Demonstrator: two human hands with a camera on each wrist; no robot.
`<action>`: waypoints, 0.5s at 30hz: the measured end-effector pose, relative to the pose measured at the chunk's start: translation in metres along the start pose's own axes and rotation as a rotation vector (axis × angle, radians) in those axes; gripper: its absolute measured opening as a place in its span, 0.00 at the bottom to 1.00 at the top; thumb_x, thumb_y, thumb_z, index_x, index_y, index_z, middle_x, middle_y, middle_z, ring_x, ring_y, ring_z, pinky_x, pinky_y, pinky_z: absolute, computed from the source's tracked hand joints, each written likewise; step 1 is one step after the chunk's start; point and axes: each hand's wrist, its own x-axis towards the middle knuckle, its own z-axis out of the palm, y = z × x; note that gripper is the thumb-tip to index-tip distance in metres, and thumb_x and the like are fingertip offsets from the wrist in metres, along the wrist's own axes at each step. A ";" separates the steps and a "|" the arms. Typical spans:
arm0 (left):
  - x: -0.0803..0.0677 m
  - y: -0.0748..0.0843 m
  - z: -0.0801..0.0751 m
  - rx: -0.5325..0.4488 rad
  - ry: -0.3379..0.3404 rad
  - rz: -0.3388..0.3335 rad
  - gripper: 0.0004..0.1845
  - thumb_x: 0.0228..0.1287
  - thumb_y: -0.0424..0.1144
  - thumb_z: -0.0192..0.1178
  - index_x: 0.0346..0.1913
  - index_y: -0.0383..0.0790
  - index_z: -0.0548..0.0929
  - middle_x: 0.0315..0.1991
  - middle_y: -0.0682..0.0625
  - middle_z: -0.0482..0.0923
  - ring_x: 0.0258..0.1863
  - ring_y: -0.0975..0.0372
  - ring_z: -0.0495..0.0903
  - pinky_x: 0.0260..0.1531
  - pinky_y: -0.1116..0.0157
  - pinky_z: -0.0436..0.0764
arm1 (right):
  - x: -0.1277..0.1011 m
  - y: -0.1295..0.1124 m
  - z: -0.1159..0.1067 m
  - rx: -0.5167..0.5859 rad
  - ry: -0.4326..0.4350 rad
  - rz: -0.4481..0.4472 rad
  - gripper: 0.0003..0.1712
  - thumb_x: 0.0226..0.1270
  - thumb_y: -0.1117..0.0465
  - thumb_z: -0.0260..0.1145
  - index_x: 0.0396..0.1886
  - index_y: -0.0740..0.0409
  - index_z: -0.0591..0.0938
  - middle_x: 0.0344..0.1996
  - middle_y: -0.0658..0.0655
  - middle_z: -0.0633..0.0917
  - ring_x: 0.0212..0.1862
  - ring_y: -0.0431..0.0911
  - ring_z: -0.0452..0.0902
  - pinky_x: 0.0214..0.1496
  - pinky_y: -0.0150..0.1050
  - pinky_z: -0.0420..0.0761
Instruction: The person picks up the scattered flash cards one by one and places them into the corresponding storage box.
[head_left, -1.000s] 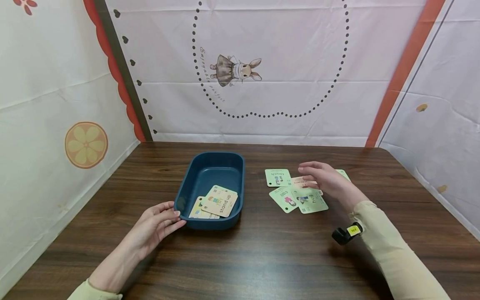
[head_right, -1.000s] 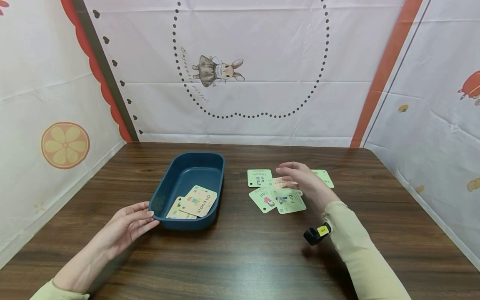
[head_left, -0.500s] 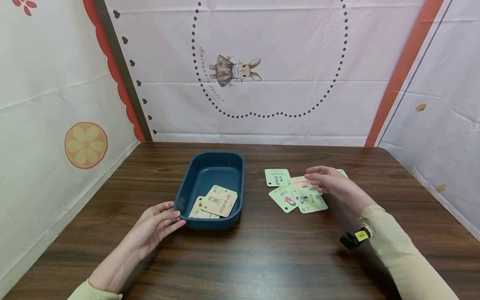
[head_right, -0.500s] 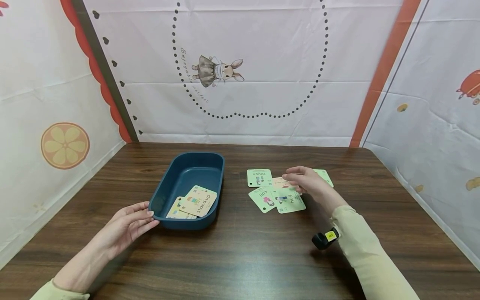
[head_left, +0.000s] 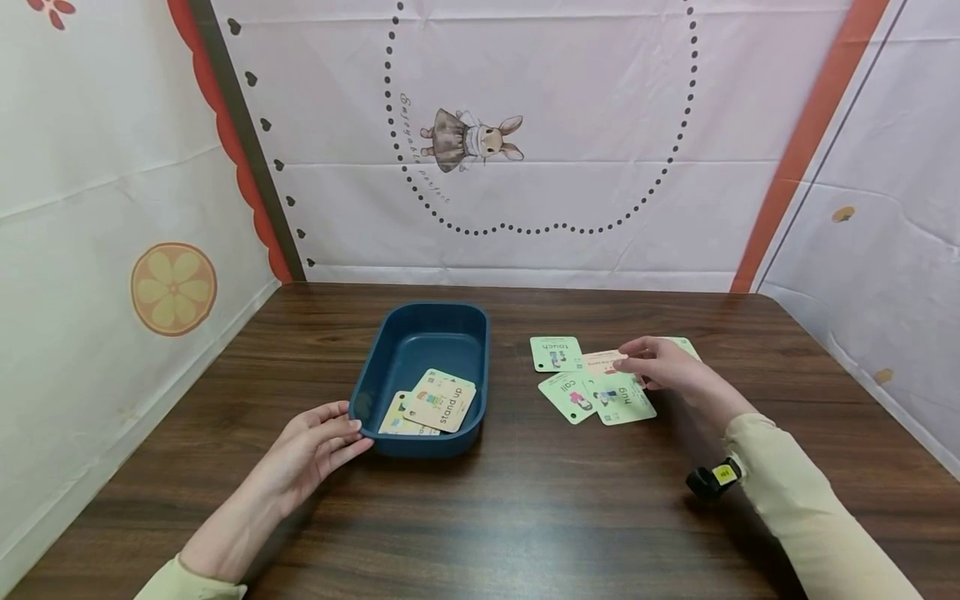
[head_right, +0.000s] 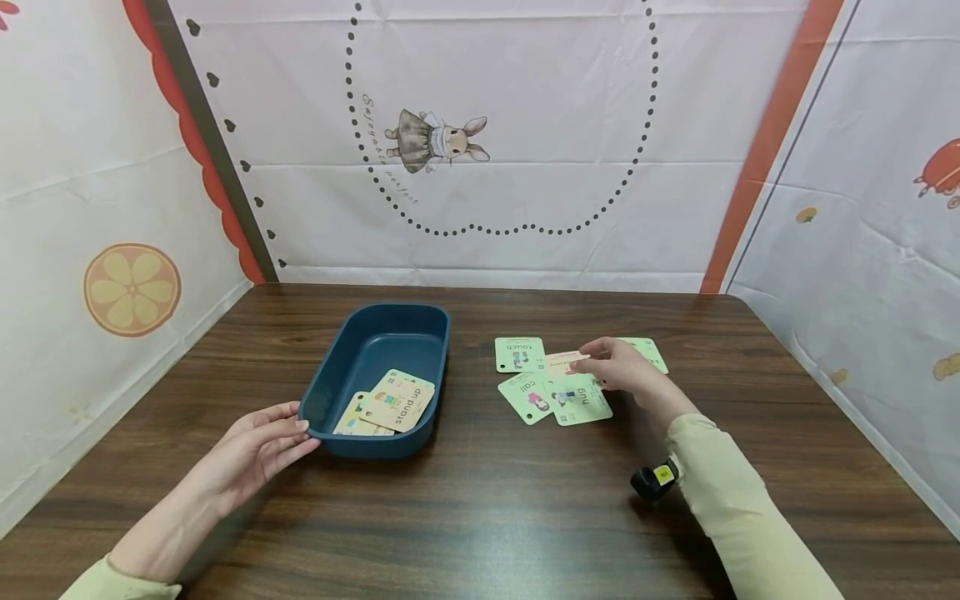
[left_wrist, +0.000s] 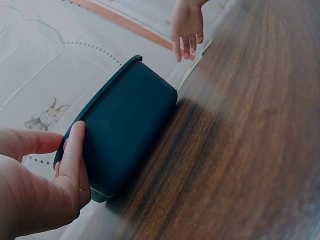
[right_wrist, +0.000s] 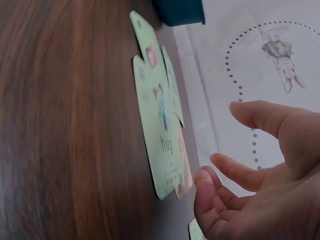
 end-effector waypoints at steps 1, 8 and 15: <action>0.000 0.000 0.000 0.000 0.002 -0.001 0.33 0.72 0.35 0.55 0.71 0.30 0.51 0.50 0.49 0.73 0.45 0.66 0.80 0.54 0.69 0.84 | 0.000 0.000 0.000 -0.035 0.001 0.001 0.37 0.71 0.48 0.63 0.67 0.70 0.67 0.54 0.68 0.78 0.44 0.47 0.76 0.42 0.37 0.82; 0.001 0.001 0.000 -0.007 0.006 -0.009 0.34 0.72 0.35 0.56 0.71 0.30 0.51 0.50 0.49 0.74 0.45 0.66 0.80 0.54 0.69 0.85 | -0.003 -0.003 0.001 -0.197 -0.005 -0.070 0.34 0.66 0.50 0.67 0.61 0.71 0.71 0.54 0.73 0.77 0.52 0.57 0.76 0.49 0.46 0.82; 0.001 0.001 0.000 -0.006 0.008 -0.015 0.33 0.72 0.35 0.56 0.71 0.30 0.52 0.50 0.49 0.74 0.45 0.65 0.80 0.54 0.69 0.85 | -0.003 -0.002 0.003 -0.326 0.004 -0.099 0.37 0.57 0.52 0.74 0.59 0.71 0.73 0.53 0.75 0.78 0.54 0.63 0.75 0.55 0.56 0.79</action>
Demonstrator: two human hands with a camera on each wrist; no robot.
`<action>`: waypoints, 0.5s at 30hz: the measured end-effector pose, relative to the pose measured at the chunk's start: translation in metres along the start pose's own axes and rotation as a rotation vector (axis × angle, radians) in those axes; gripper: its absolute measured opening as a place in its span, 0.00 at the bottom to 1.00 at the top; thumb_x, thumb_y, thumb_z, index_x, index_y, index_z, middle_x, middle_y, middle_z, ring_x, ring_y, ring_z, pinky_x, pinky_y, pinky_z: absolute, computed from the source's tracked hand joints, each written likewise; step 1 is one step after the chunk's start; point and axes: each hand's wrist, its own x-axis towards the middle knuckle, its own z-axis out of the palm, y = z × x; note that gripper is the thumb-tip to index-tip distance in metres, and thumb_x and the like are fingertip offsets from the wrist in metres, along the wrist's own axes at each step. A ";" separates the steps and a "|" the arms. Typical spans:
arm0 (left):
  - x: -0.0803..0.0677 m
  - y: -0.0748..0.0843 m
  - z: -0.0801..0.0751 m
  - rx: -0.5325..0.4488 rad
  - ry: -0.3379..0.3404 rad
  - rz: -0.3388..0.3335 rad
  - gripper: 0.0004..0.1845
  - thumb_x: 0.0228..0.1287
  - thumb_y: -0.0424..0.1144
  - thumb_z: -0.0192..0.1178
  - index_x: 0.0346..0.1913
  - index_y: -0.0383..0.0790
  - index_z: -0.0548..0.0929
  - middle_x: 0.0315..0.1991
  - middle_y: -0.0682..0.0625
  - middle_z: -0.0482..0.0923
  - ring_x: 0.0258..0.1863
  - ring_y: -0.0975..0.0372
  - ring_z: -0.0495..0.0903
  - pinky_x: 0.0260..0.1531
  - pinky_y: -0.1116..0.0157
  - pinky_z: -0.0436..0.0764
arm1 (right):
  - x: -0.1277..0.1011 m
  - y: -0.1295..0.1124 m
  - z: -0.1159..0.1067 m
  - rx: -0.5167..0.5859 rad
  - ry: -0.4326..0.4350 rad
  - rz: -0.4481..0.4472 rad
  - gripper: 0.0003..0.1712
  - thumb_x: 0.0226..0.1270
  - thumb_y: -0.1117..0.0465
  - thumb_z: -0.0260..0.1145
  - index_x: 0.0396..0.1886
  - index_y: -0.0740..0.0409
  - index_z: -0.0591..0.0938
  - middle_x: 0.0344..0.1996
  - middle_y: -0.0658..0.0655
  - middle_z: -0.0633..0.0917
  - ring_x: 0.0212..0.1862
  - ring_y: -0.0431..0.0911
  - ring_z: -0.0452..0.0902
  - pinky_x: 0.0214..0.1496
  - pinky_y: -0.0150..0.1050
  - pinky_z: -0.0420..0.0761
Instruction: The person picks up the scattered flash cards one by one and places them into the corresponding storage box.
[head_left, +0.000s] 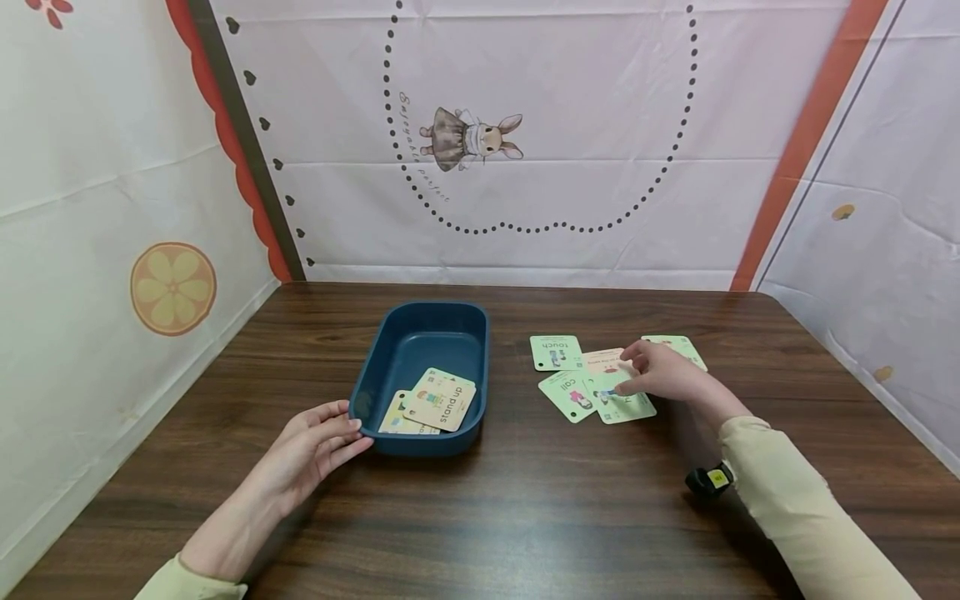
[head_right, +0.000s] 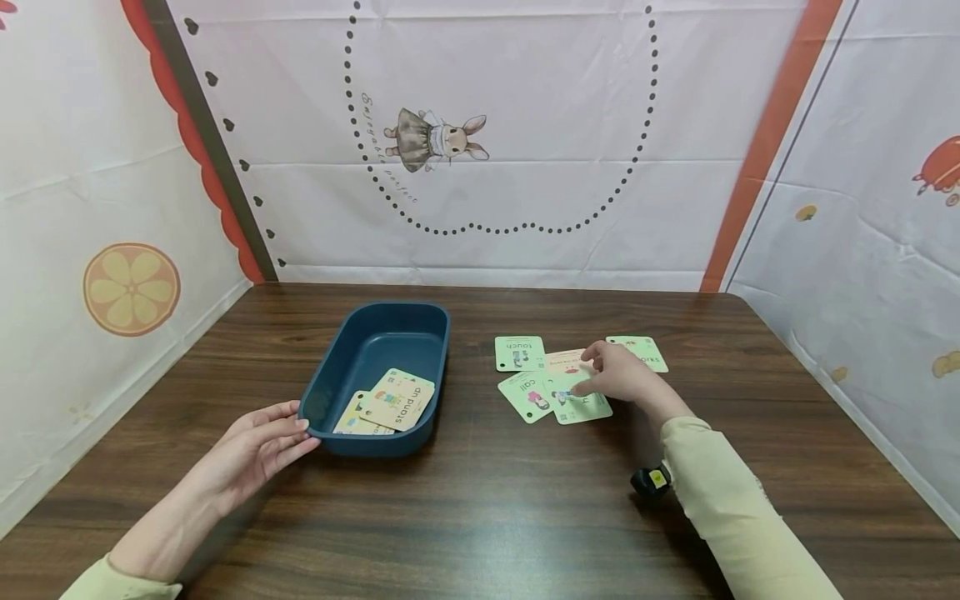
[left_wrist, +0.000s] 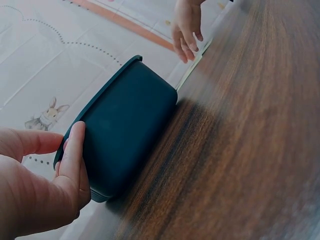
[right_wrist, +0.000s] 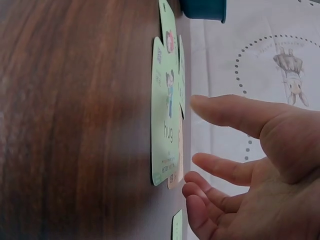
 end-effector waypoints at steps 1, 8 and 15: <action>0.000 0.000 0.000 0.001 -0.001 0.000 0.33 0.72 0.35 0.56 0.71 0.30 0.52 0.50 0.49 0.74 0.45 0.65 0.80 0.54 0.69 0.85 | 0.000 0.000 0.000 -0.012 0.002 -0.001 0.38 0.56 0.52 0.75 0.58 0.71 0.73 0.53 0.75 0.78 0.54 0.63 0.75 0.55 0.56 0.80; -0.001 0.000 0.000 0.012 -0.013 0.013 0.33 0.72 0.35 0.55 0.71 0.30 0.51 0.50 0.49 0.72 0.46 0.65 0.80 0.54 0.69 0.84 | -0.002 0.001 0.003 -0.123 -0.006 -0.061 0.39 0.48 0.51 0.79 0.54 0.71 0.76 0.47 0.71 0.79 0.49 0.59 0.75 0.51 0.51 0.79; -0.001 0.000 0.000 0.013 -0.007 0.015 0.33 0.72 0.35 0.55 0.71 0.29 0.50 0.50 0.49 0.73 0.46 0.65 0.80 0.54 0.69 0.84 | -0.003 0.000 0.005 -0.144 -0.017 -0.057 0.39 0.46 0.51 0.80 0.53 0.69 0.76 0.47 0.68 0.77 0.48 0.55 0.72 0.50 0.48 0.76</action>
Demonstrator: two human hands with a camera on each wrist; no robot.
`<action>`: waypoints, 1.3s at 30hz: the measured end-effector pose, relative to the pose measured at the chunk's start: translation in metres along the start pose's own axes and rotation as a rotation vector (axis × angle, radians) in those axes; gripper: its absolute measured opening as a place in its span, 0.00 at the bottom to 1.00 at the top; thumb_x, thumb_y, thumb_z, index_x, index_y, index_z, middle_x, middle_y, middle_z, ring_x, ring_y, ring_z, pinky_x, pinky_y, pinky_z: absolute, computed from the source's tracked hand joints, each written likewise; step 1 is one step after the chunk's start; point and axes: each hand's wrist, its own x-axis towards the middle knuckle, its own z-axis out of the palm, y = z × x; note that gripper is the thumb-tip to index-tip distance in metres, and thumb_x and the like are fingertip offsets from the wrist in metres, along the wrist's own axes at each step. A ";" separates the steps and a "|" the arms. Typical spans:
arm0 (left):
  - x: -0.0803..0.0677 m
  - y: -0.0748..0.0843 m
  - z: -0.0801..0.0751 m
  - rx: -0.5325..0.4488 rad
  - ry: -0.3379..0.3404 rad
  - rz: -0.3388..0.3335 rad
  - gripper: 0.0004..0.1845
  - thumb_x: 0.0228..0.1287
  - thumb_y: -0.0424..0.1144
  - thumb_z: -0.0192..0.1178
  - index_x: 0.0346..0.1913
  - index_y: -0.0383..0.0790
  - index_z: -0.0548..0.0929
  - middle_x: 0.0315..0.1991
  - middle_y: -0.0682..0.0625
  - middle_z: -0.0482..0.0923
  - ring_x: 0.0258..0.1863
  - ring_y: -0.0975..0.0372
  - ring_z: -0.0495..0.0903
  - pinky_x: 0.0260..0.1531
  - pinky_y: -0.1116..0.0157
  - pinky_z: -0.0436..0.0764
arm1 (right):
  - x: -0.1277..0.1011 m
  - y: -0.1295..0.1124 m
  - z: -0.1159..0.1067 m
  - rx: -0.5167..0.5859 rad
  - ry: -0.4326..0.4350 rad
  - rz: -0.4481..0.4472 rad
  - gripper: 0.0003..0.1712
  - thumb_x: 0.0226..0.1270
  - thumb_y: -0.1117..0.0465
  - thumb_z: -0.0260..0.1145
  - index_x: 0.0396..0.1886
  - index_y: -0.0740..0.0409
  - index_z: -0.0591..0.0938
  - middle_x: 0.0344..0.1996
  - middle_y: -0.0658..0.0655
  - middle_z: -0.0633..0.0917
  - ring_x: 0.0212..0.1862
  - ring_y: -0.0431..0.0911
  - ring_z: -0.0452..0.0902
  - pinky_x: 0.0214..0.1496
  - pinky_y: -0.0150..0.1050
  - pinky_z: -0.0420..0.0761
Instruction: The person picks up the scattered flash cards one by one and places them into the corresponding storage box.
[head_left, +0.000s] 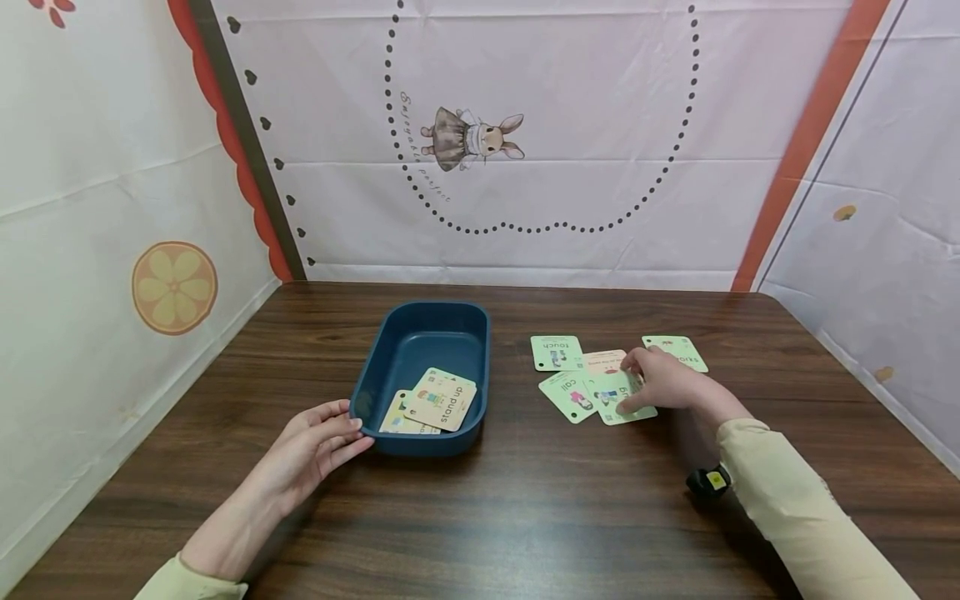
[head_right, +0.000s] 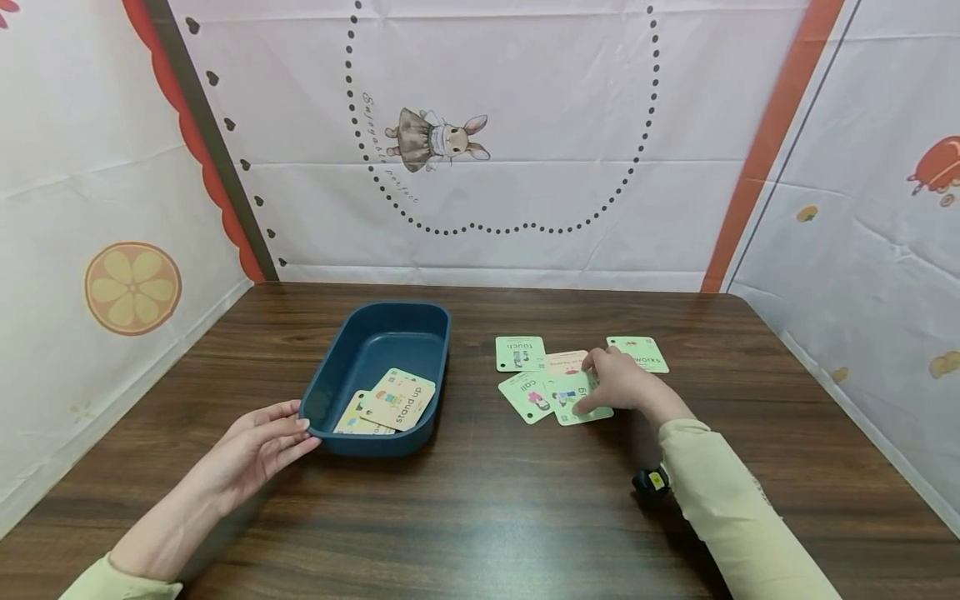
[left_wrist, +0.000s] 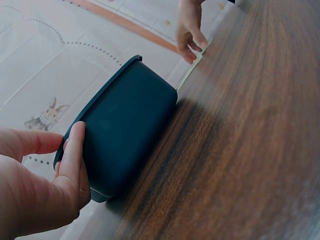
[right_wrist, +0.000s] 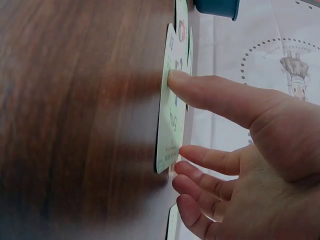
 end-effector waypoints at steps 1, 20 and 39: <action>0.000 0.000 0.000 -0.001 0.002 -0.001 0.33 0.72 0.35 0.55 0.71 0.30 0.50 0.50 0.49 0.73 0.46 0.65 0.80 0.54 0.69 0.84 | 0.000 0.000 0.000 -0.003 0.000 -0.007 0.39 0.46 0.51 0.80 0.53 0.69 0.76 0.47 0.68 0.77 0.47 0.55 0.72 0.50 0.48 0.76; -0.001 0.001 0.000 -0.018 0.011 -0.008 0.34 0.71 0.35 0.56 0.71 0.30 0.51 0.49 0.50 0.74 0.45 0.65 0.80 0.53 0.69 0.85 | 0.012 0.003 -0.001 0.080 -0.068 0.016 0.39 0.47 0.53 0.81 0.51 0.72 0.73 0.46 0.65 0.78 0.48 0.53 0.73 0.56 0.49 0.77; 0.001 0.000 0.001 -0.002 0.013 -0.007 0.34 0.72 0.35 0.56 0.71 0.30 0.51 0.49 0.50 0.74 0.44 0.66 0.80 0.53 0.69 0.85 | 0.006 0.004 0.004 0.096 -0.008 0.025 0.40 0.44 0.53 0.83 0.45 0.69 0.68 0.34 0.60 0.74 0.38 0.49 0.67 0.40 0.34 0.67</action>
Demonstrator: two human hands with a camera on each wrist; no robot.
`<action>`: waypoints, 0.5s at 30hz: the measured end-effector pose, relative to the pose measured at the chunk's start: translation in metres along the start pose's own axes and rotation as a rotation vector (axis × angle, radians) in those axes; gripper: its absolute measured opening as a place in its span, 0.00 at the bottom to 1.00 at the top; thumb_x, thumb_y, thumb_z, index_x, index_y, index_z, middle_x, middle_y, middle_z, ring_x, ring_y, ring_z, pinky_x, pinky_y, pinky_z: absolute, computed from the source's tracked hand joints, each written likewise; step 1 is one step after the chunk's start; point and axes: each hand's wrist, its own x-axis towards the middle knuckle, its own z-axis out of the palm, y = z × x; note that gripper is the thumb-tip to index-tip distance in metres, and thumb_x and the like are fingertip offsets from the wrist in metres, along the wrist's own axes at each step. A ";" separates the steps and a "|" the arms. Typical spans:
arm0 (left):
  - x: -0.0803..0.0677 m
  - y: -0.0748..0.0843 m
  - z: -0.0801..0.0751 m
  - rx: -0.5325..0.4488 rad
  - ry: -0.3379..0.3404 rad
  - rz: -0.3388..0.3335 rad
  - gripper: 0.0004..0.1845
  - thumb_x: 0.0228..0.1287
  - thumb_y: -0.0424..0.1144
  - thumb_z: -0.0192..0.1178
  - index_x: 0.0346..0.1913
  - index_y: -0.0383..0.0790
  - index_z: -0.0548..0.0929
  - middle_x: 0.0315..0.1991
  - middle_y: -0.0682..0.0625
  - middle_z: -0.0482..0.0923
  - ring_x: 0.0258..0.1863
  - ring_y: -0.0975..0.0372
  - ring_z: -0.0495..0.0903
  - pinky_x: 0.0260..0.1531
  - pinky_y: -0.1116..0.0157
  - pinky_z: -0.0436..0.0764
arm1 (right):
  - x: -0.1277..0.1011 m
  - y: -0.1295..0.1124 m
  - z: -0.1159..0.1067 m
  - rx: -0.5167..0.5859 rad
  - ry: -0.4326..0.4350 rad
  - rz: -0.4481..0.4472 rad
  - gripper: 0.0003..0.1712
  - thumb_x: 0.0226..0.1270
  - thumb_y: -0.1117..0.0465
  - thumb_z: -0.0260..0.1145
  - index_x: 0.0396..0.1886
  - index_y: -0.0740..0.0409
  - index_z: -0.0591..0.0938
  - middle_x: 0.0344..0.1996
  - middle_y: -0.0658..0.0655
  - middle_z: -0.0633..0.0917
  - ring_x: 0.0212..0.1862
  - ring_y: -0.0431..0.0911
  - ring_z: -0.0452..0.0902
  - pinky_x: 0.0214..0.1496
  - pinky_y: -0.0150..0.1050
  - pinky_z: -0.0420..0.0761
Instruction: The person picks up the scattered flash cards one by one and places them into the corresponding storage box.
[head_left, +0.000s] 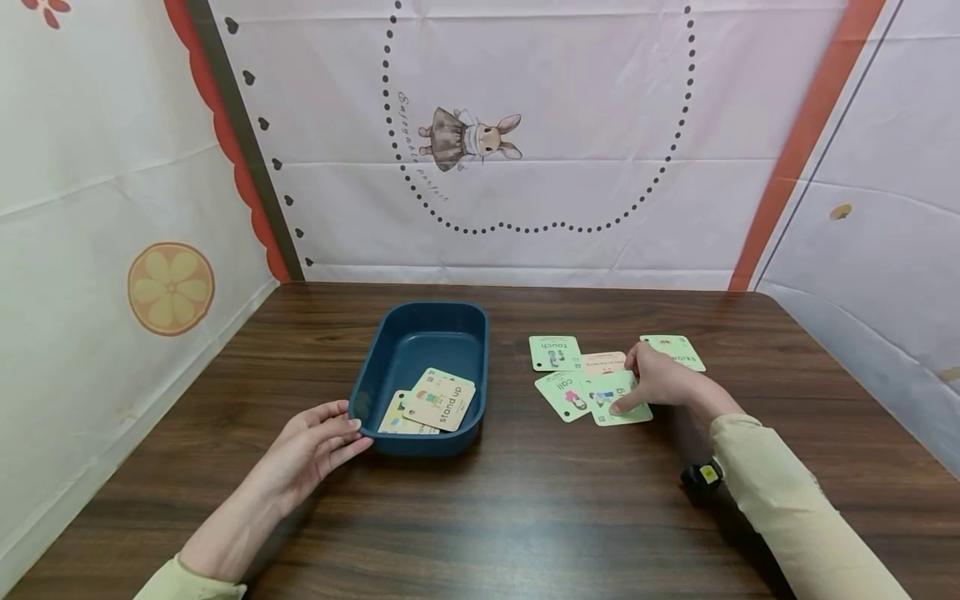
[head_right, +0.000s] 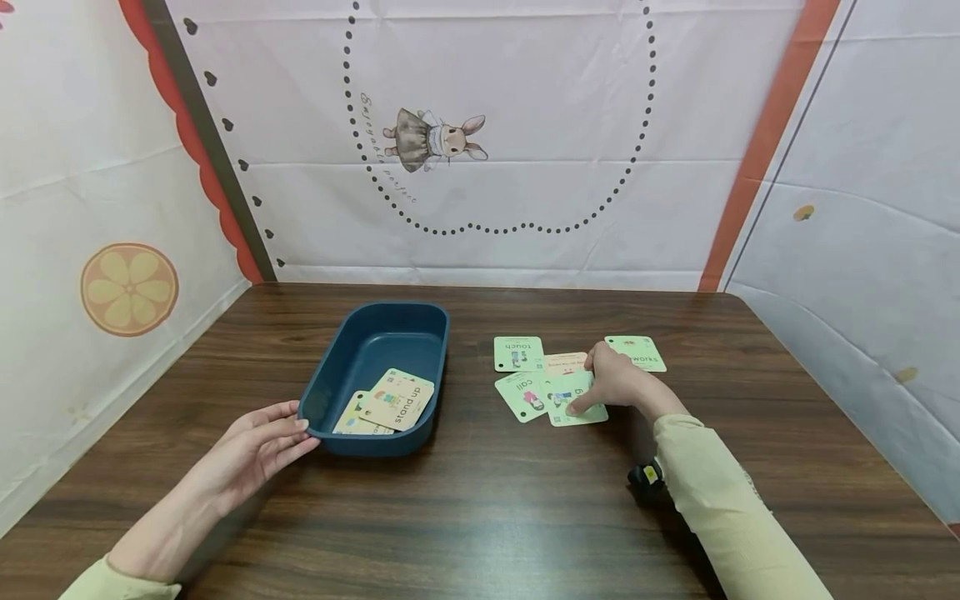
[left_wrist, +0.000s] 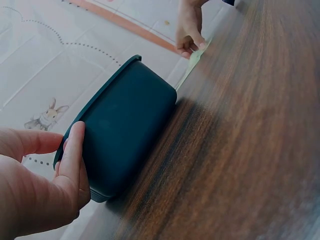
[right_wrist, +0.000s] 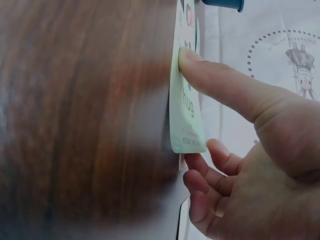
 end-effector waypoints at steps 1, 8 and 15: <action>0.000 0.000 0.000 0.000 -0.002 0.002 0.34 0.72 0.35 0.56 0.71 0.30 0.51 0.49 0.50 0.74 0.45 0.66 0.80 0.53 0.69 0.85 | 0.000 0.000 0.000 0.001 0.000 0.007 0.40 0.44 0.53 0.83 0.45 0.68 0.66 0.34 0.60 0.73 0.38 0.49 0.67 0.41 0.35 0.67; -0.001 -0.001 0.000 -0.001 -0.007 0.006 0.32 0.72 0.35 0.55 0.70 0.30 0.52 0.49 0.50 0.73 0.45 0.66 0.80 0.54 0.69 0.85 | -0.001 -0.001 -0.002 0.030 0.001 0.035 0.38 0.48 0.55 0.81 0.46 0.68 0.65 0.35 0.60 0.72 0.39 0.50 0.68 0.41 0.35 0.68; 0.000 -0.001 0.000 -0.006 -0.001 0.001 0.32 0.72 0.35 0.56 0.70 0.31 0.53 0.48 0.50 0.73 0.43 0.66 0.80 0.53 0.69 0.85 | 0.000 0.000 -0.005 0.049 0.003 0.042 0.38 0.49 0.56 0.81 0.49 0.70 0.66 0.37 0.61 0.74 0.40 0.49 0.69 0.42 0.35 0.70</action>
